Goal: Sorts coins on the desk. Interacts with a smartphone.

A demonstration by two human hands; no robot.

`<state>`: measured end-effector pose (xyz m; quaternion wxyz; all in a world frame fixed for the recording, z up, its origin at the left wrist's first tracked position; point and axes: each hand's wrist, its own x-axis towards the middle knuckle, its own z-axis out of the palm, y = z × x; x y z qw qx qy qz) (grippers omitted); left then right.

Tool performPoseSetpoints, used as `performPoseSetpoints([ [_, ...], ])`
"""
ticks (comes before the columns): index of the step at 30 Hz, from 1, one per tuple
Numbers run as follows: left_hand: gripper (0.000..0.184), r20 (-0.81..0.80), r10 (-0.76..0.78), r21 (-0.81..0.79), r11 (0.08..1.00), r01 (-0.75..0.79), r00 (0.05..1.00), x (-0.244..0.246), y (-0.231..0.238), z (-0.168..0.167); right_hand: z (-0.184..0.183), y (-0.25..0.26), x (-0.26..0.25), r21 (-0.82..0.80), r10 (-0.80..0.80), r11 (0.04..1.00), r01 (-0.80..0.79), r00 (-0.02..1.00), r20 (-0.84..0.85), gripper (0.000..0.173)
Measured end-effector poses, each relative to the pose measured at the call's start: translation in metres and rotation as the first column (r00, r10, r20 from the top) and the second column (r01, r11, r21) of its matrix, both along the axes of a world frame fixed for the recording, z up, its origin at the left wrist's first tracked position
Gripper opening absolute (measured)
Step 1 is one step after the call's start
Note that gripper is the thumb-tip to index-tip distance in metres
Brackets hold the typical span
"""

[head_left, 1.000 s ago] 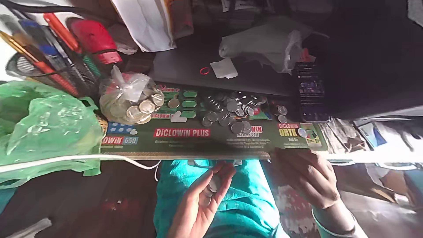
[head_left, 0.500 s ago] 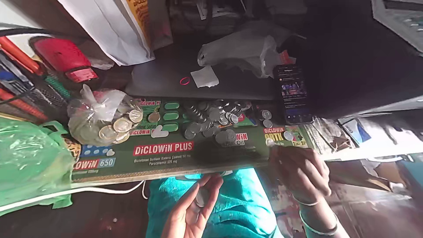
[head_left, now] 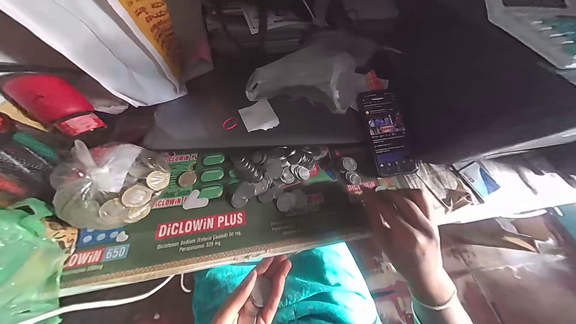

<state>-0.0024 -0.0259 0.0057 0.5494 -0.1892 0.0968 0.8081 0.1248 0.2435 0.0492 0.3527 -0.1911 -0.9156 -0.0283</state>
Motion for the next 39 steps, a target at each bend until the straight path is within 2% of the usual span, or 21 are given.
performPoseSetpoints([
  [2, 0.037, 0.004, -0.013, 0.001, 1.0, 0.013, 1.0, -0.001, -0.001, 0.0, -0.005, 0.001, 0.007, -0.006, -0.023, 1.0, 0.022, 0.996, -0.089, 0.017],
  [4, 0.037, 0.004, -0.026, 0.018, 1.0, 0.025, 1.0, -0.002, -0.001, -0.002, 0.0, 0.007, 0.012, -0.036, -0.079, 0.996, 0.076, 0.991, -0.106, 0.021],
  [9, 0.038, -0.007, -0.003, 0.026, 1.0, 0.003, 1.0, 0.0, 0.0, -0.001, 0.016, 0.037, 0.01, -0.074, -0.258, 0.962, 0.261, 0.965, 0.058, 0.059],
  [12, 0.038, 0.015, 0.024, 0.037, 0.999, -0.024, 1.0, 0.002, 0.001, -0.001, 0.025, 0.048, -0.007, -0.106, -0.275, 0.952, 0.287, 0.955, 0.113, 0.069],
  [16, 0.039, 0.007, 0.032, 0.06, 0.998, -0.032, 0.999, 0.004, 0.002, -0.005, 0.033, 0.055, -0.025, -0.113, -0.277, 0.95, 0.292, 0.952, 0.131, 0.073],
  [21, 0.039, -0.048, 0.009, 0.065, 0.998, -0.006, 0.999, 0.001, 0.001, -0.01, 0.026, 0.053, -0.022, -0.088, -0.266, 0.962, 0.258, 0.958, -0.108, 0.075],
  [26, 0.041, -0.049, -0.012, 0.057, 0.998, 0.015, 0.999, -0.001, 0.001, -0.011, 0.024, 0.052, -0.019, -0.141, -0.217, 0.972, 0.188, 0.947, -0.235, 0.07],
  [34, 0.04, -0.006, 0.004, 0.085, 0.996, -0.003, 1.0, 0.001, 0.001, -0.011, 0.025, 0.054, -0.019, -0.148, -0.236, 0.967, 0.209, 0.951, -0.198, 0.064],
  [39, 0.039, -0.004, 0.008, 0.065, 0.998, -0.008, 1.0, 0.001, 0.001, -0.008, 0.027, 0.055, -0.026, -0.178, -0.318, 0.933, 0.312, 0.948, -0.002, 0.071],
])
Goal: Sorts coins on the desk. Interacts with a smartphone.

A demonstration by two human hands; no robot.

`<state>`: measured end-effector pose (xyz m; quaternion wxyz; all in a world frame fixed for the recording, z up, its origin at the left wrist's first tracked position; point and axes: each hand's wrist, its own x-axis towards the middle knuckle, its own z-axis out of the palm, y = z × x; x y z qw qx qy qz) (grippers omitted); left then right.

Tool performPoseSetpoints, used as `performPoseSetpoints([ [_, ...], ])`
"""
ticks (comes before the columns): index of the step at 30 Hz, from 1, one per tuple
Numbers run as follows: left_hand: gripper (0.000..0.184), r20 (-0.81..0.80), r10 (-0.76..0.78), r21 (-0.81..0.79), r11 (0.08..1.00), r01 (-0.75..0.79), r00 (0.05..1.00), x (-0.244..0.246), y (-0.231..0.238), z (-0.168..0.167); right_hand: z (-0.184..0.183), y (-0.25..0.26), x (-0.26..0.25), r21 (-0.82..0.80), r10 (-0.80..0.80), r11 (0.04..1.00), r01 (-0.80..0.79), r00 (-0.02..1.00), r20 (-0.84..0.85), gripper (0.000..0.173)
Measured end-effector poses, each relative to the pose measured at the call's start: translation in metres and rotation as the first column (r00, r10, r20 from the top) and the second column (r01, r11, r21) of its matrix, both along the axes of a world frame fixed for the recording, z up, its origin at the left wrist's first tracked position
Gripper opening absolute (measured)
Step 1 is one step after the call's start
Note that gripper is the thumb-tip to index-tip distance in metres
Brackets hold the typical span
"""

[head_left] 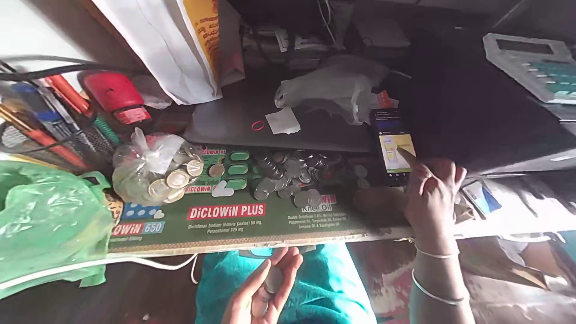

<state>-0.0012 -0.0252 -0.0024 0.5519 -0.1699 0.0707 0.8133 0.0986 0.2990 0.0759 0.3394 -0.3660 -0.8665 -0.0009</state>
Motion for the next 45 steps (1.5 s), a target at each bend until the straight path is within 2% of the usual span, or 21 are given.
performPoseSetpoints([
  [3, 0.04, -0.003, 0.001, 0.009, 1.0, -0.001, 1.0, 0.0, -0.001, -0.001, -0.003, 0.002, 0.001, 0.06, 0.02, 0.998, -0.015, 0.996, -0.09, 0.069],
  [6, 0.04, 0.006, 0.005, 0.03, 1.0, -0.005, 1.0, 0.001, 0.0, -0.003, -0.004, -0.002, 0.005, 0.087, 0.02, 0.996, -0.004, 0.983, -0.181, 0.076],
  [11, 0.039, 0.008, -0.003, 0.024, 1.0, 0.003, 1.0, 0.001, 0.0, -0.003, -0.002, -0.004, 0.006, 0.051, 0.031, 0.998, -0.022, 0.982, -0.185, 0.061],
  [14, 0.04, 0.015, -0.001, 0.006, 1.0, 0.001, 1.0, 0.001, 0.0, -0.001, -0.002, -0.004, 0.007, 0.046, 0.036, 0.999, -0.027, 0.98, -0.194, 0.065],
  [25, 0.038, 0.037, 0.003, 0.015, 1.0, -0.004, 0.999, 0.0, 0.001, -0.001, 0.0, -0.004, 0.007, 0.064, 0.058, 0.997, -0.045, 0.975, -0.216, 0.061],
  [28, 0.039, 0.052, 0.012, 0.001, 1.0, -0.012, 0.999, 0.002, 0.001, -0.001, -0.003, -0.008, 0.009, 0.105, 0.125, 0.989, -0.101, 0.96, -0.25, 0.062],
  [30, 0.04, 0.055, 0.024, -0.019, 1.0, -0.023, 0.998, 0.003, 0.001, 0.001, -0.007, -0.021, 0.009, 0.131, 0.241, 0.968, -0.212, 0.931, -0.275, 0.062],
  [33, 0.038, 0.02, 0.013, -0.01, 1.0, -0.013, 1.0, 0.006, 0.002, 0.006, -0.013, -0.052, 0.006, 0.116, 0.462, 0.887, -0.448, 0.87, -0.171, 0.07],
  [36, 0.038, -0.07, -0.056, 0.055, 0.997, 0.06, 0.996, 0.01, 0.005, 0.009, -0.01, -0.081, -0.008, 0.048, 0.604, 0.796, -0.603, 0.791, -0.092, 0.075],
  [40, 0.037, -0.061, -0.073, 0.085, 0.993, 0.078, 0.996, 0.01, 0.013, 0.01, -0.009, -0.101, -0.026, 0.003, 0.648, 0.761, -0.648, 0.761, 0.033, 0.071],
  [43, 0.035, -0.047, -0.082, 0.088, 0.992, 0.086, 0.995, 0.008, 0.016, 0.01, -0.012, -0.109, -0.039, 0.047, 0.619, 0.771, -0.636, 0.764, 0.184, 0.076],
  [45, 0.031, -0.043, -0.093, 0.071, 0.993, 0.096, 0.995, 0.007, 0.015, 0.011, -0.017, -0.114, -0.04, 0.06, 0.625, 0.757, -0.65, 0.749, 0.219, 0.081],
])
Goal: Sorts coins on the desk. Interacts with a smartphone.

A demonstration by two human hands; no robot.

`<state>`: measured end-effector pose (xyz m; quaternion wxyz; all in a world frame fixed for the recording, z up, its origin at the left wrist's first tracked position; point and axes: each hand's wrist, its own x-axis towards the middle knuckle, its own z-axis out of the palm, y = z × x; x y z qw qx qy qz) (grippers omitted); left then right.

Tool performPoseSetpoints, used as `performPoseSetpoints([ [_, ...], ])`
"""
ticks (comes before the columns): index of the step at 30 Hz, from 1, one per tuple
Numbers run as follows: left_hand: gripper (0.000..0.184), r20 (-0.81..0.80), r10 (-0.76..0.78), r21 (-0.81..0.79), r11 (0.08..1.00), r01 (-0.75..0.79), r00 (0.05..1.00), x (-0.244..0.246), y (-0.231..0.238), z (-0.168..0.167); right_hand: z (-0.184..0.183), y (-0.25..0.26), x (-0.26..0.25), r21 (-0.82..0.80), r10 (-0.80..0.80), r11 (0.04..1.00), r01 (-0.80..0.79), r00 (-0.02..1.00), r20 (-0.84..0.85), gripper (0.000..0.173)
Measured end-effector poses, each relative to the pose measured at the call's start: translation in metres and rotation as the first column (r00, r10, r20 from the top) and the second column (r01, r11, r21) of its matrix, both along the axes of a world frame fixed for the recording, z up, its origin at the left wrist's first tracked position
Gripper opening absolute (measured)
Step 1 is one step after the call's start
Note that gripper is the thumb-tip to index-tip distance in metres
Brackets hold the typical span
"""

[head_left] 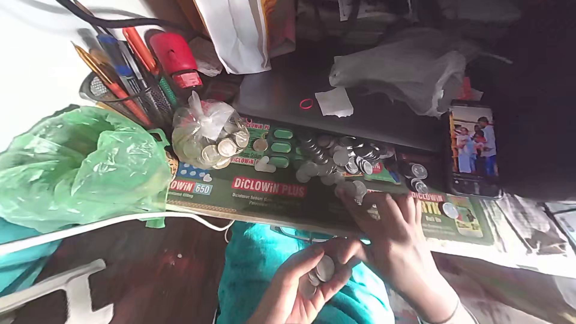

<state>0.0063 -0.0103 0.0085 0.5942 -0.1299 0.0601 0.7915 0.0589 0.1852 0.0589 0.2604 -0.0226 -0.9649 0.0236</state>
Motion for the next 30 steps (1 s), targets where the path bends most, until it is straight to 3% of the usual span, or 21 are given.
performPoseSetpoints([
  [9, 0.037, 0.006, -0.021, 0.06, 0.998, 0.02, 1.0, -0.001, 0.004, 0.003, -0.012, -0.013, 0.03, -0.153, 0.073, 0.986, -0.07, 0.997, 0.012, 0.084],
  [13, 0.031, 0.045, -0.01, -0.041, 0.999, 0.012, 0.999, -0.004, 0.006, 0.011, -0.004, -0.015, 0.037, -0.341, 0.185, 0.924, -0.172, 0.983, 0.006, 0.078],
  [18, 0.036, 0.018, -0.027, -0.143, 0.989, 0.03, 0.999, -0.005, 0.009, 0.021, 0.004, 0.011, 0.018, -0.199, 0.032, 0.979, -0.038, 0.999, -0.034, 0.076],
  [21, 0.037, -0.04, -0.035, -0.14, 0.99, 0.029, 0.999, -0.005, 0.007, 0.021, 0.005, 0.017, 0.003, -0.123, -0.025, 0.992, 0.026, 1.0, 0.004, 0.087],
  [30, 0.033, -0.104, 0.006, -0.113, 0.993, -0.018, 0.995, -0.002, 0.004, 0.018, 0.0, 0.009, 0.015, -0.162, 0.006, 0.987, -0.005, 1.0, 0.007, 0.083],
])
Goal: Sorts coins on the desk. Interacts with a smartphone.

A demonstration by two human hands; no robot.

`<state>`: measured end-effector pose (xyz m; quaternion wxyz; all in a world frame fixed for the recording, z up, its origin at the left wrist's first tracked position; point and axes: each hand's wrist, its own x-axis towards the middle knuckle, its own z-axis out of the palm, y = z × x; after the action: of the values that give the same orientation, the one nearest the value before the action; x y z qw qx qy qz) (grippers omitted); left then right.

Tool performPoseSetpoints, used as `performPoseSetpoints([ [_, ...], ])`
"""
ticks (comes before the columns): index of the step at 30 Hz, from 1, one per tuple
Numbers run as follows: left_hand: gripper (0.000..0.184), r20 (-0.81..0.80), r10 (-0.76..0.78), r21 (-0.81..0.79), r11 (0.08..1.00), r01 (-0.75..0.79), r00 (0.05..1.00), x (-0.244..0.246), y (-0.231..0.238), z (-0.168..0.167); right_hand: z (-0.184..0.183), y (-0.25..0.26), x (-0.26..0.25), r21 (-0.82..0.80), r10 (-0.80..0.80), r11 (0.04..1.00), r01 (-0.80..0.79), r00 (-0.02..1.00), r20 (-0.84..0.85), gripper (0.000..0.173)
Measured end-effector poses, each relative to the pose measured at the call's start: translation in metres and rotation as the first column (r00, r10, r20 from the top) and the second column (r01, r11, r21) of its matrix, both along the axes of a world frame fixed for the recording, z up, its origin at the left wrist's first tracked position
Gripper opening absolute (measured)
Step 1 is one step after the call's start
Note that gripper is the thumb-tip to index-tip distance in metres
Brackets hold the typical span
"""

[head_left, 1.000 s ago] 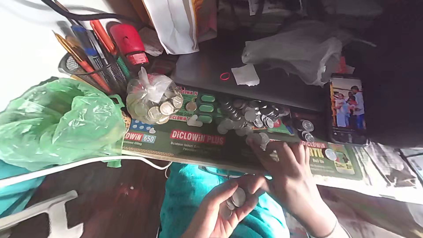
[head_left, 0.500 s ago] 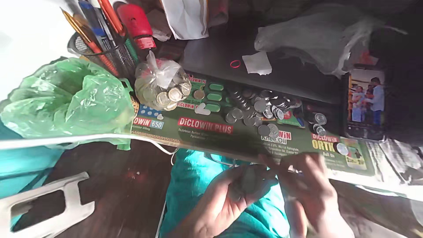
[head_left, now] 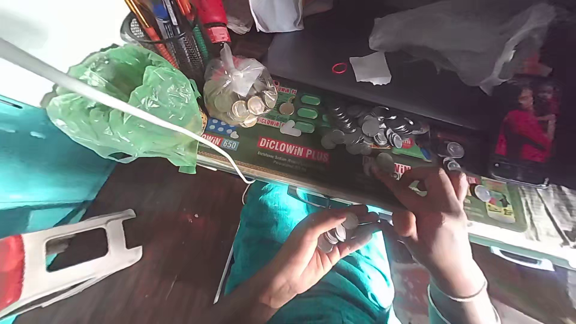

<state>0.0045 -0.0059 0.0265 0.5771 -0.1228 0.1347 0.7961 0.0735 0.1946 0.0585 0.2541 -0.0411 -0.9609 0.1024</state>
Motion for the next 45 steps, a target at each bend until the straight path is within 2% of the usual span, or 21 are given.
performPoseSetpoints([
  [3, 0.036, 0.008, 0.009, 0.028, 1.0, -0.01, 1.0, 0.002, -0.001, -0.004, -0.003, -0.012, 0.016, -0.1, 0.081, 0.992, -0.08, 0.997, 0.004, 0.079],
  [6, 0.031, 0.064, 0.031, 0.015, 0.999, -0.032, 0.997, 0.003, -0.001, -0.004, 0.0, -0.02, 0.029, -0.22, 0.171, 0.961, -0.167, 0.985, -0.003, 0.082],
  [9, 0.036, 0.065, 0.015, 0.059, 0.998, -0.019, 0.998, 0.002, 0.001, -0.005, 0.005, -0.015, 0.035, -0.256, 0.146, 0.954, -0.155, 0.988, -0.051, 0.08],
  [14, 0.037, 0.031, 0.008, 0.02, 1.0, -0.008, 1.0, 0.003, 0.001, -0.002, 0.006, 0.005, 0.031, -0.193, 0.003, 0.981, -0.037, 0.985, -0.175, 0.073],
  [18, 0.037, 0.005, -0.017, -0.001, 1.0, 0.017, 1.0, 0.003, 0.001, -0.001, 0.009, 0.01, 0.021, -0.11, -0.124, 0.988, 0.109, 0.983, -0.139, 0.076],
  [24, 0.031, -0.027, -0.009, -0.018, 1.0, 0.009, 1.0, 0.005, 0.002, -0.003, 0.006, 0.002, -0.002, -0.008, -0.142, 0.99, 0.142, 0.99, -0.026, 0.088],
  [28, 0.033, 0.026, 0.026, 0.005, 1.0, -0.027, 0.999, 0.004, 0.002, -0.005, 0.005, -0.009, -0.003, 0.081, -0.09, 0.993, 0.09, 0.996, 0.0, 0.087],
  [31, 0.037, 0.094, 0.035, 0.034, 0.999, -0.038, 0.995, 0.003, 0.002, -0.006, -0.001, -0.018, 0.01, 0.065, -0.005, 0.998, 0.006, 1.0, -0.017, 0.085],
  [38, 0.031, 0.148, 0.026, 0.023, 0.999, -0.03, 0.989, 0.001, 0.005, -0.009, 0.002, -0.029, 0.033, -0.163, 0.137, 0.977, -0.138, 0.99, -0.02, 0.081],
  [41, 0.029, 0.079, 0.034, -0.019, 0.999, -0.033, 0.996, 0.003, 0.007, -0.007, 0.005, -0.012, 0.02, -0.071, -0.008, 0.997, 0.004, 0.998, -0.057, 0.082],
  [45, 0.031, 0.022, 0.048, -0.158, 0.987, -0.044, 0.999, 0.005, 0.01, 0.001, 0.002, 0.004, -0.001, 0.049, -0.166, 0.984, 0.17, 0.983, -0.074, 0.087],
])
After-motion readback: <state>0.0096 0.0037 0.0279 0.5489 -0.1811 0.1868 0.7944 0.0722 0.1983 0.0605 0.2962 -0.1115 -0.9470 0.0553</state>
